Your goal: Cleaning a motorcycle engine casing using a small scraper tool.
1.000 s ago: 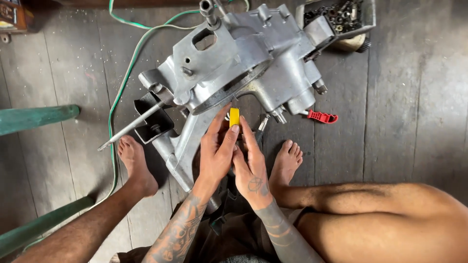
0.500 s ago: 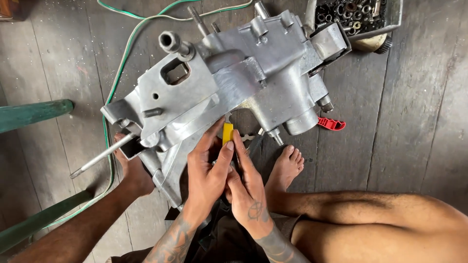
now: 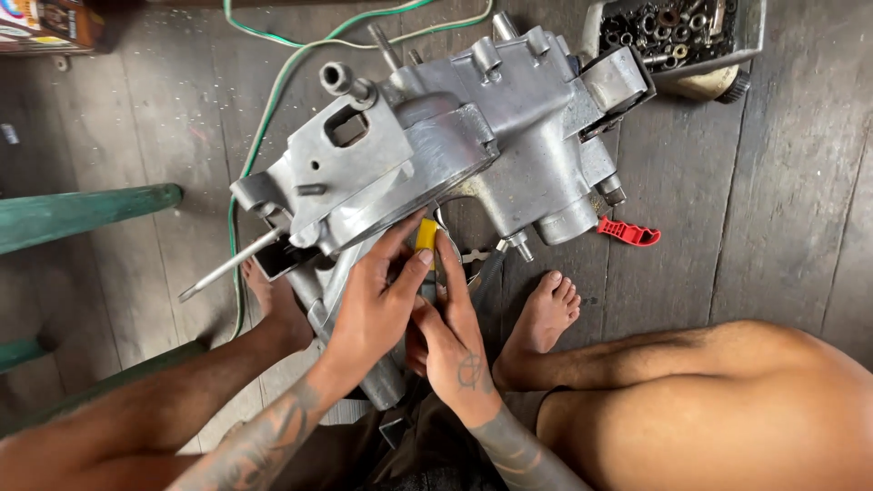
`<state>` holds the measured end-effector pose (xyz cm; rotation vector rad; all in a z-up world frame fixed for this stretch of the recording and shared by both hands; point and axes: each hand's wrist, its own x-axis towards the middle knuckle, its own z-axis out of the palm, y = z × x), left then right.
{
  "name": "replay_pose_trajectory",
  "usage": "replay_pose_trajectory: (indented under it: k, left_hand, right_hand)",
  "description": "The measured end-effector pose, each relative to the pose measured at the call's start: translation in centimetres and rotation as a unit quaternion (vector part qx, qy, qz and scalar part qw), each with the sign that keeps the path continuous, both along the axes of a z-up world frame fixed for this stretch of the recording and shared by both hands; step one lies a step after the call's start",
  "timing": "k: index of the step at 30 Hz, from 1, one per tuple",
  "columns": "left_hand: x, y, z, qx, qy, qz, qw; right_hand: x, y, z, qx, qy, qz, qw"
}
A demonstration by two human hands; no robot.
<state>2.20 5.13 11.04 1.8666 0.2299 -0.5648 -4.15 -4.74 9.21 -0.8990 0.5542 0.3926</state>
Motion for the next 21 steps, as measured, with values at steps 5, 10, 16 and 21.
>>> replay_pose_trajectory:
  k: [5,10,16,21]
  left_hand:
    - [0.2,0.6,0.8,0.097,0.029,-0.048,0.994]
    - [-0.3,0.4,0.7,0.112,0.032,-0.085,0.99]
    - [-0.8,0.3,0.4,0.075,0.055,-0.088,0.992]
    - [-1.1,-1.1,2.5,-0.03,0.058,-0.021,0.998]
  right_hand:
    - [0.9,0.1,0.1,-0.118,-0.099,0.04,0.987]
    - [0.4,-0.3,-0.4,-0.163,-0.122,0.071,0.976]
    - [-0.3,0.6,-5.0,-0.143,-0.151,0.031,0.978]
    - [-1.0,1.1,-1.9,-0.243,-0.166,0.014,0.956]
